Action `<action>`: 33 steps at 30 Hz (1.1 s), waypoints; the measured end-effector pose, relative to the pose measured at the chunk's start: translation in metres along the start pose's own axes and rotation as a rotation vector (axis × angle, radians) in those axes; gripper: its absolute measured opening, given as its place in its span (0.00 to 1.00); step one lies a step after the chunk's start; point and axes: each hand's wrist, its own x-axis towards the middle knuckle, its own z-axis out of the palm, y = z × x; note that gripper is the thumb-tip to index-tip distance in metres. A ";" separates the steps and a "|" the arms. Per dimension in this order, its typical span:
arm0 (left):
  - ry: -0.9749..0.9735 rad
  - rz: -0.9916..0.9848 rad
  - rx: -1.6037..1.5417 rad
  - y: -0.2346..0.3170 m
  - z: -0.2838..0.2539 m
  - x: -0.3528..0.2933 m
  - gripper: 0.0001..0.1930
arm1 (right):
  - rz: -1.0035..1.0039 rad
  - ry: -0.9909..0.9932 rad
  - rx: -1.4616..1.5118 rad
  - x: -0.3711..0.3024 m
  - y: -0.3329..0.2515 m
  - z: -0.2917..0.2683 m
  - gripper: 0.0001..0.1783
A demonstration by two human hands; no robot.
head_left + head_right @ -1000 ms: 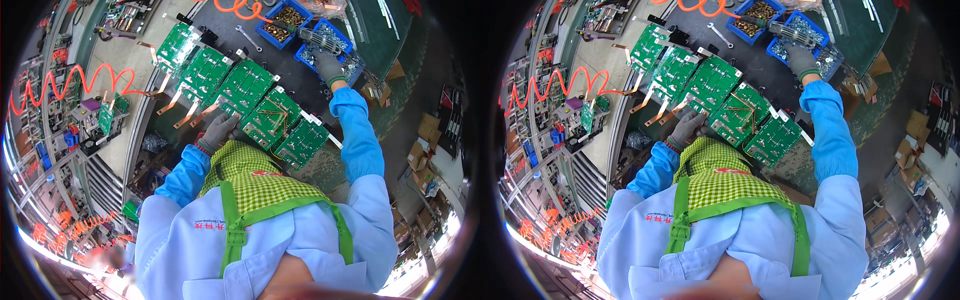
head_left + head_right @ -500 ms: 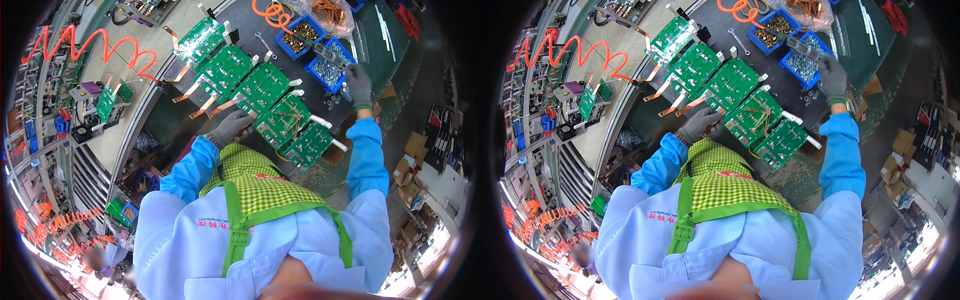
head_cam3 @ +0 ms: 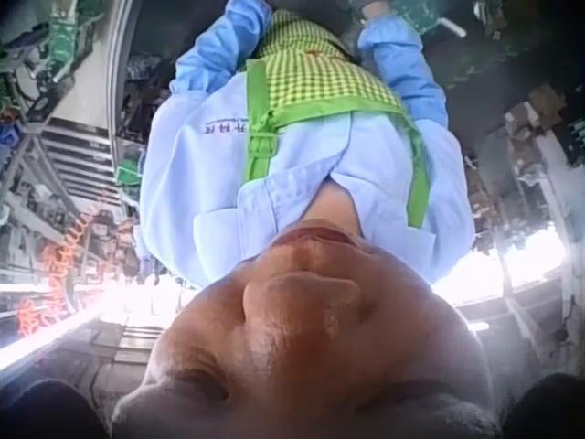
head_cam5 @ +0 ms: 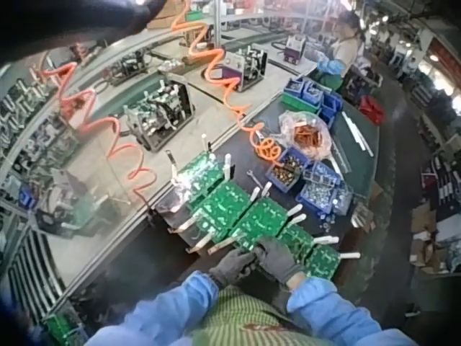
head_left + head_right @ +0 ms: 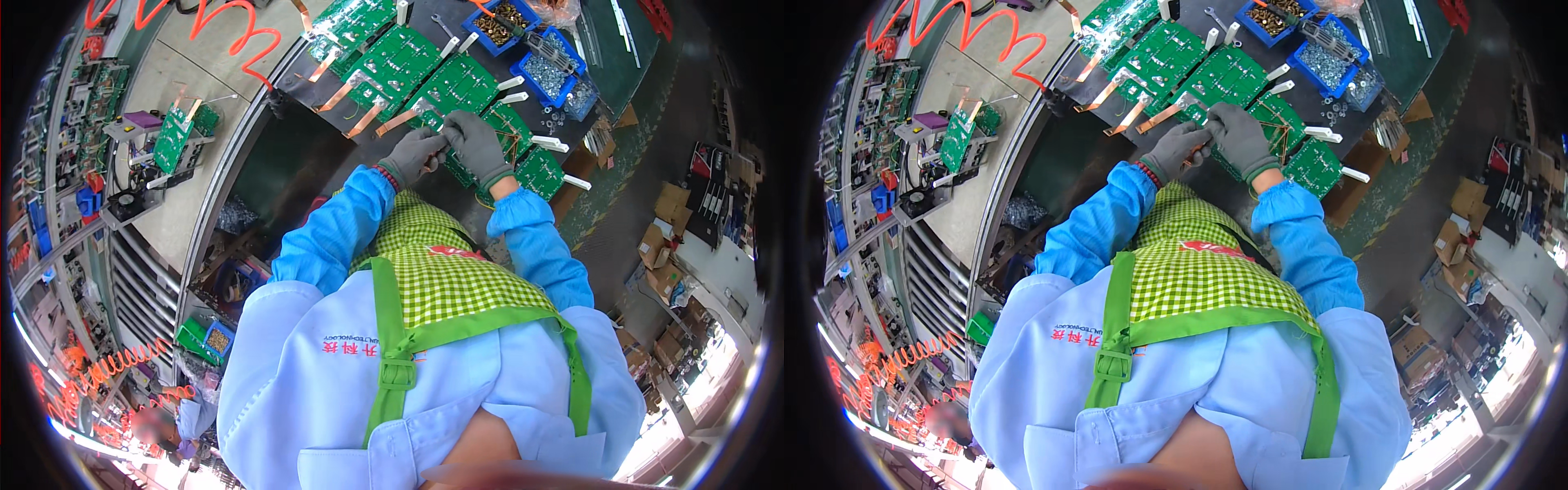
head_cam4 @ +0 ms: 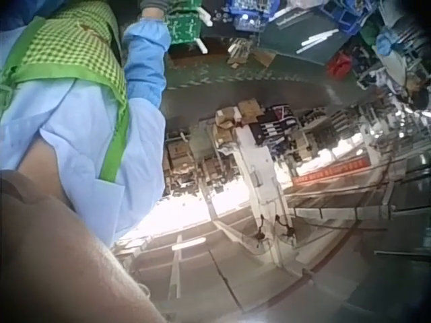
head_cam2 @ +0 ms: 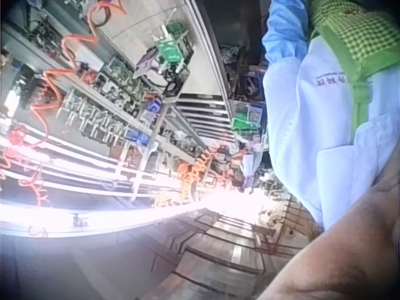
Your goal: Manually assemble and inspect multiple green printed circuit boards on a workbench.
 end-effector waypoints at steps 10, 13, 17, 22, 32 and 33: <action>-0.029 0.010 0.017 -0.003 -0.007 0.002 0.09 | 0.100 0.135 -0.182 0.003 -0.004 0.017 0.09; -0.026 0.004 -0.022 -0.003 -0.007 0.001 0.09 | 0.485 0.005 0.320 0.005 -0.010 -0.001 0.09; -0.022 -0.006 -0.066 -0.009 -0.011 0.001 0.09 | 0.433 -0.086 0.275 -0.003 -0.013 -0.007 0.09; -0.036 0.035 0.006 -0.014 -0.017 0.013 0.10 | 0.353 -0.159 0.080 0.000 -0.005 0.004 0.11; -0.142 0.314 0.437 -0.002 -0.012 0.005 0.03 | 0.201 -0.038 -0.302 -0.002 -0.010 0.008 0.13; -0.137 0.370 0.541 -0.022 -0.032 0.019 0.01 | 0.149 -0.039 -0.430 -0.001 -0.012 0.011 0.13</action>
